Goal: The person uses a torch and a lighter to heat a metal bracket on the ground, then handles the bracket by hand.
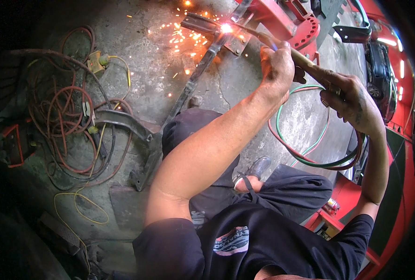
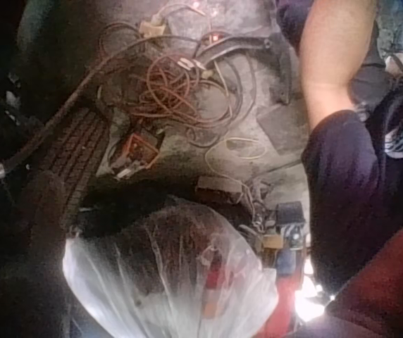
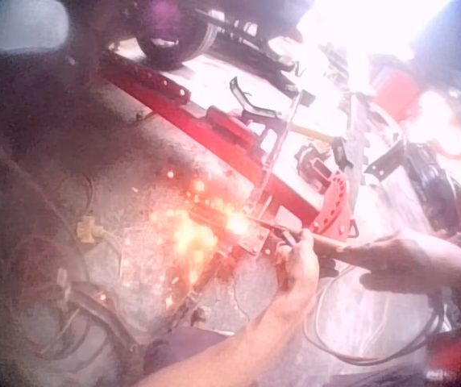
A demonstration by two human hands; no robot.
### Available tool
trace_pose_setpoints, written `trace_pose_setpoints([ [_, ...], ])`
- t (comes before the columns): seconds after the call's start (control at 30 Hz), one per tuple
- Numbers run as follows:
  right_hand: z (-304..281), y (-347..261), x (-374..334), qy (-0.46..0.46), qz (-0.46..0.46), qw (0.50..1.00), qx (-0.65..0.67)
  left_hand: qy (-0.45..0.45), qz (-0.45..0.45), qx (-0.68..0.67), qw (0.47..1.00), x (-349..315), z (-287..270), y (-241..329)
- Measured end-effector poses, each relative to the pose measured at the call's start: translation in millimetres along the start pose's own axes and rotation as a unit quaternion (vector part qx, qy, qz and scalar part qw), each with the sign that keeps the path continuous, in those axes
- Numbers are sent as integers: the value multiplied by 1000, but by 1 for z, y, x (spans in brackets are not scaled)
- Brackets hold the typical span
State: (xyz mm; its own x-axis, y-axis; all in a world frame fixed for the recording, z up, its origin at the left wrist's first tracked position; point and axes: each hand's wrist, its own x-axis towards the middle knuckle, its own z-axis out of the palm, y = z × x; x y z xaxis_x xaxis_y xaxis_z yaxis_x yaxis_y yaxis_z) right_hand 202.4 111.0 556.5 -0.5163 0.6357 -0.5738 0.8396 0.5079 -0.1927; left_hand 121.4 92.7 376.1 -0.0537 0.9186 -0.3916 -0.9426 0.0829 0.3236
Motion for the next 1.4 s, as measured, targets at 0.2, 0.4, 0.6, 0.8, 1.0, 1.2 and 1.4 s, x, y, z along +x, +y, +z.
trace_pose_setpoints([
  [0.2, 0, 5, 2, -3, -5, 1000, 4, -11, 10, -9, 1000, 4, -2, -4],
  [0.4, 1, 2, 1, -5, 19, 1000, 10, 0, 14, -6, 1000, 2, -1, -3],
  [0.6, 1, 5, 1, 4, 13, 1000, 23, -8, 10, -5, 1000, 5, -2, -4],
  [0.8, 0, 7, 2, 2, 11, 1000, 9, -12, 21, -6, 1000, 5, -2, -4],
  [1.0, 1, 6, 3, 2, 26, 1000, 11, -18, 28, -10, 999, 6, -3, -5],
  [1.2, 0, 6, 3, 0, 21, 1000, 6, 4, 17, -19, 1000, 2, 0, -2],
  [1.4, 0, 11, 4, 2, 0, 1000, 9, 15, 22, -23, 999, 5, 0, -4],
])
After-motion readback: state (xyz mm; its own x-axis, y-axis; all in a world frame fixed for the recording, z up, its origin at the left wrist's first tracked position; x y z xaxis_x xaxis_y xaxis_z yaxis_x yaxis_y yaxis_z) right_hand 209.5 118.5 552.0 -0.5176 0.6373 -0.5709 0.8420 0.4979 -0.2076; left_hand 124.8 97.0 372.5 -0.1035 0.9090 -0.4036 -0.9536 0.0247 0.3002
